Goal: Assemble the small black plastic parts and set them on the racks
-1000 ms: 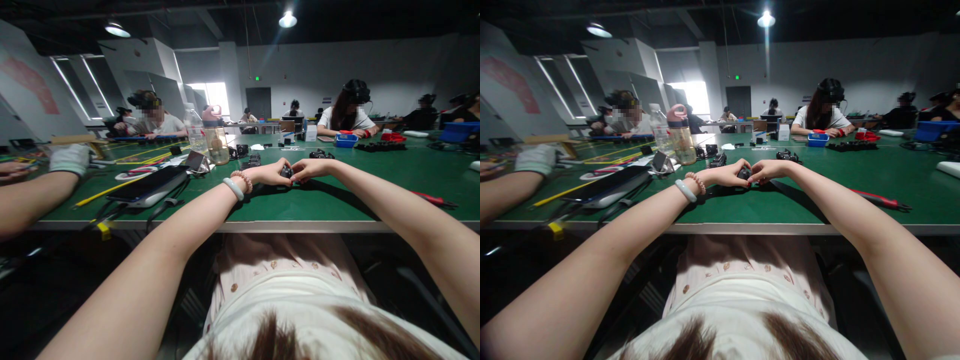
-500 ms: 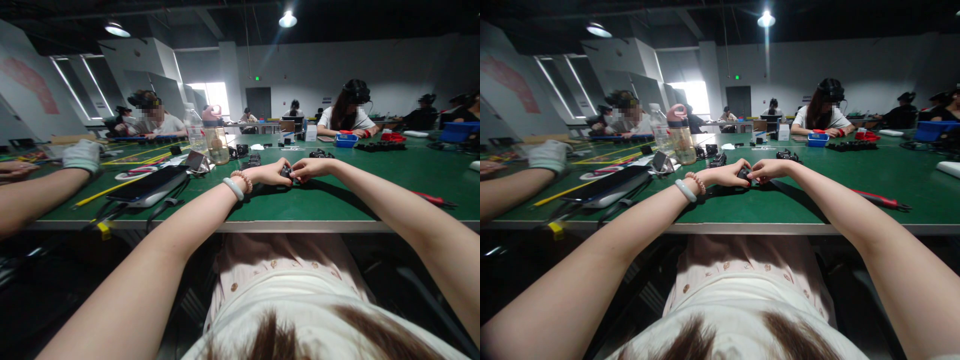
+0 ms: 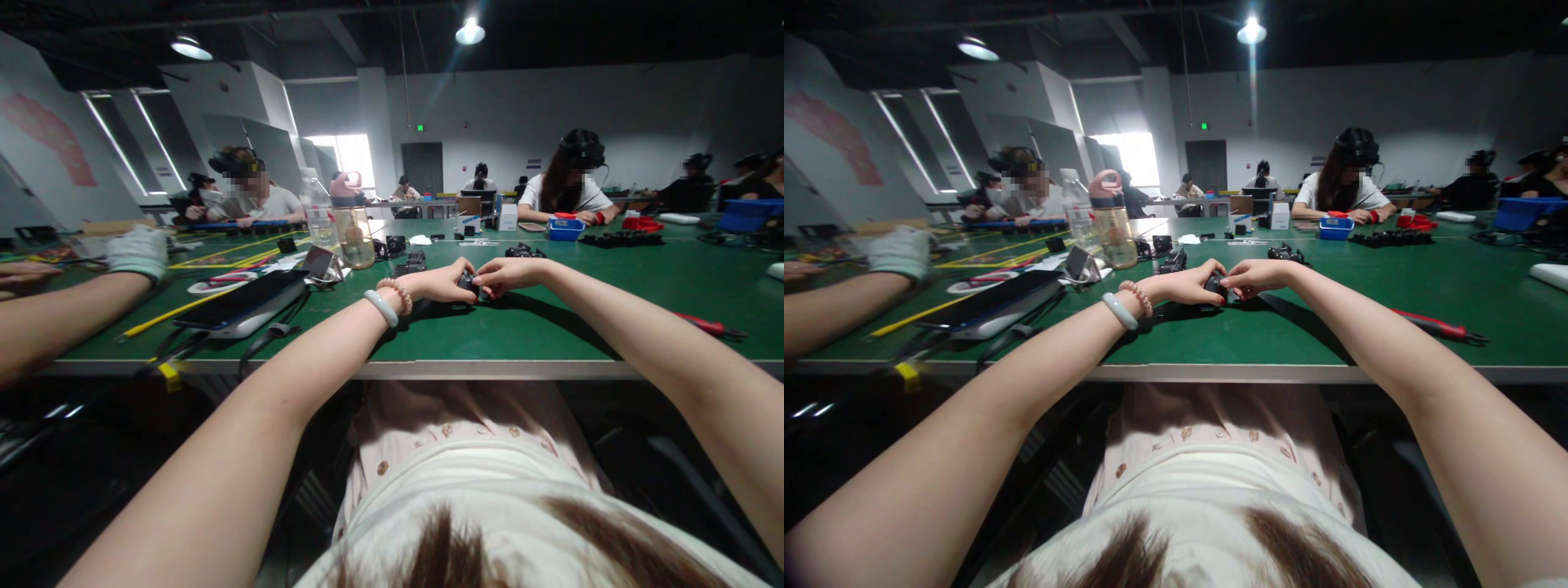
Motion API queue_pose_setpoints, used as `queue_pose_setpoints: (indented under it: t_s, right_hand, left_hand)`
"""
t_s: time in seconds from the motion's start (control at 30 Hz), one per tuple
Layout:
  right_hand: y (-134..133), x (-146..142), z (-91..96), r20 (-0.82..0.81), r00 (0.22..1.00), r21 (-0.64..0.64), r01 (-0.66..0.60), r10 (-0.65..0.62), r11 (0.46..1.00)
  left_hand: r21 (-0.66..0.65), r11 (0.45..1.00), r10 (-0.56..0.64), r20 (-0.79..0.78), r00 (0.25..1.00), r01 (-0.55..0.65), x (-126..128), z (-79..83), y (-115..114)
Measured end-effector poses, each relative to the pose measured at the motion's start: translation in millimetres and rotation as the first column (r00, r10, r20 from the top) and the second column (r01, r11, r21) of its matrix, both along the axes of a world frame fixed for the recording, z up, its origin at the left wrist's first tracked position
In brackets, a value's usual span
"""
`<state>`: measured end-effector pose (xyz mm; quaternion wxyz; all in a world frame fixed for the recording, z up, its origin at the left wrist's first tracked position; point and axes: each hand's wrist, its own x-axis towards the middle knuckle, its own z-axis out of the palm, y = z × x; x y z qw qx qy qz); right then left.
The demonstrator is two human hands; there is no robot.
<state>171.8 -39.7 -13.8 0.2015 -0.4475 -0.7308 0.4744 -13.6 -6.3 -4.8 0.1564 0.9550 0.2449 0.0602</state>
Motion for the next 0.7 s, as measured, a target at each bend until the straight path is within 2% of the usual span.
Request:
queue_pose_setpoints:
  t_s: [0.4,0.7]
  right_hand:
    - [1.9,1.8,-0.5,-0.015,1.0,-0.02,-0.009,0.009,1.0]
    - [-5.1,-4.3,4.1,0.106,0.993,0.059,-0.048,0.041,0.997]
  left_hand:
    - [-0.008,1.0,0.001,0.007,1.0,-0.001,-0.4,0.0,0.6]
    - [-0.028,1.0,0.015,0.008,1.0,-0.015,0.0,2.1,-3.1]
